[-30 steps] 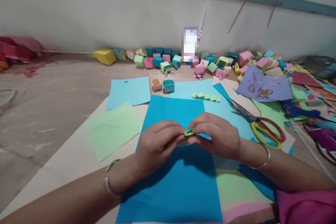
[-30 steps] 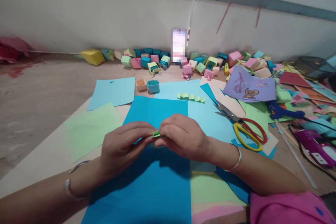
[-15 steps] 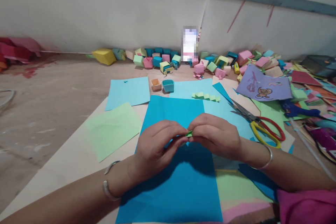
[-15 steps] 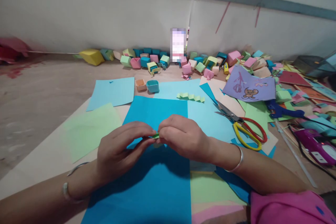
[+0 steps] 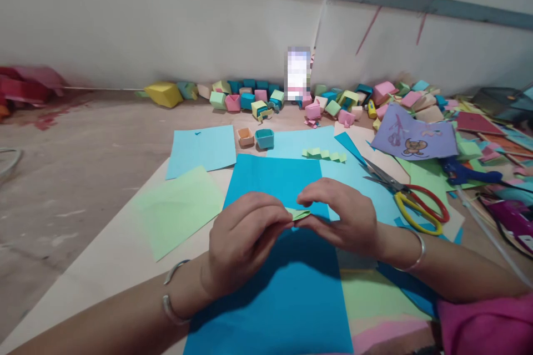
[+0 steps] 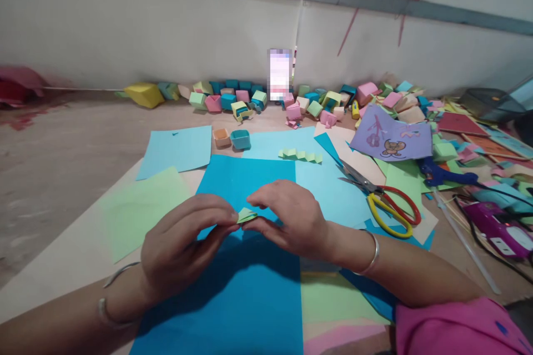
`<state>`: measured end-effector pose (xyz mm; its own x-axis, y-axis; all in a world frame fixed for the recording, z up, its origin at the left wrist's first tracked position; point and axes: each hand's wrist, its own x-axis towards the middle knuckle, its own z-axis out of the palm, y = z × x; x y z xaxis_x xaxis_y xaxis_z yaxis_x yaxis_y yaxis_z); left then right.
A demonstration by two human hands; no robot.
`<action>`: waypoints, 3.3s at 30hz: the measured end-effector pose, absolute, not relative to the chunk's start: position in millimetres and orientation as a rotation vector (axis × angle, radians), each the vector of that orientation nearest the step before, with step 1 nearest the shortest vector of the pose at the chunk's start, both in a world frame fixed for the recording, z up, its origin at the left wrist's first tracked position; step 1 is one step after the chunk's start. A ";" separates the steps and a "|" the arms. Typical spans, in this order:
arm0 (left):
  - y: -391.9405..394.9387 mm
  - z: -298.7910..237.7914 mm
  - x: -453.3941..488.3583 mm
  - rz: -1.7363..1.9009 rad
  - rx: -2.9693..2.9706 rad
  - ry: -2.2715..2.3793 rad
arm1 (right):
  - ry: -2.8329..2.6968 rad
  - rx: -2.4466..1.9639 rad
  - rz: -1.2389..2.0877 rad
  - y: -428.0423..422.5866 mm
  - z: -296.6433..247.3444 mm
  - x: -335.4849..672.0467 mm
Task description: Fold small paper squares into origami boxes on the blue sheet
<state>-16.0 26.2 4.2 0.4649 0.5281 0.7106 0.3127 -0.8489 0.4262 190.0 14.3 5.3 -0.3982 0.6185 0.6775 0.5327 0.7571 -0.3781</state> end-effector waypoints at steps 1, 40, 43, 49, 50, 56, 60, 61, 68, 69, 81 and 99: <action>26.4 4.0 -16.6 1.332 2.493 0.709 | -2.091 -0.847 0.099 14.9 5.6 190.2; 33.0 6.5 -7.7 1.212 2.256 0.842 | -2.285 -0.835 0.526 22.8 13.1 196.4; 35.3 6.7 -6.7 1.149 2.205 0.858 | -2.285 -0.863 0.512 21.9 14.9 195.9; 37.5 4.2 -7.3 1.093 2.075 0.923 | -2.082 -1.073 0.522 18.0 13.9 191.9; 39.6 2.8 -7.9 1.145 1.969 0.977 | -1.958 -1.138 0.554 19.6 12.5 192.3; 59.6 -16.3 -11.6 1.296 1.328 1.130 | -1.176 -1.147 1.126 33.9 1.3 190.7; 56.6 -20.4 -6.8 1.013 1.271 1.061 | -1.082 -1.079 1.331 30.1 -8.5 179.8; 53.5 -19.3 -4.9 0.943 1.262 1.005 | -1.074 -1.071 1.365 27.7 -11.2 176.8; 43.1 -14.3 -1.7 0.949 1.346 0.849 | -1.360 -1.204 1.282 16.6 -25.5 167.5; 44.3 -14.9 -3.0 0.941 1.431 0.854 | -1.441 -1.226 1.225 16.7 -26.3 168.3; 51.5 -23.3 -10.2 0.793 2.363 0.989 | -2.008 -0.846 0.127 25.6 13.1 196.2; 49.9 -10.7 -11.6 0.662 1.921 0.999 | -2.070 -1.056 0.287 27.3 29.4 208.3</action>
<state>-11.6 49.9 -10.7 0.5410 0.8383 0.0673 0.3887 -0.3202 0.8640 208.3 27.3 29.4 -0.3513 0.7647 0.5403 0.5885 0.6291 -0.5077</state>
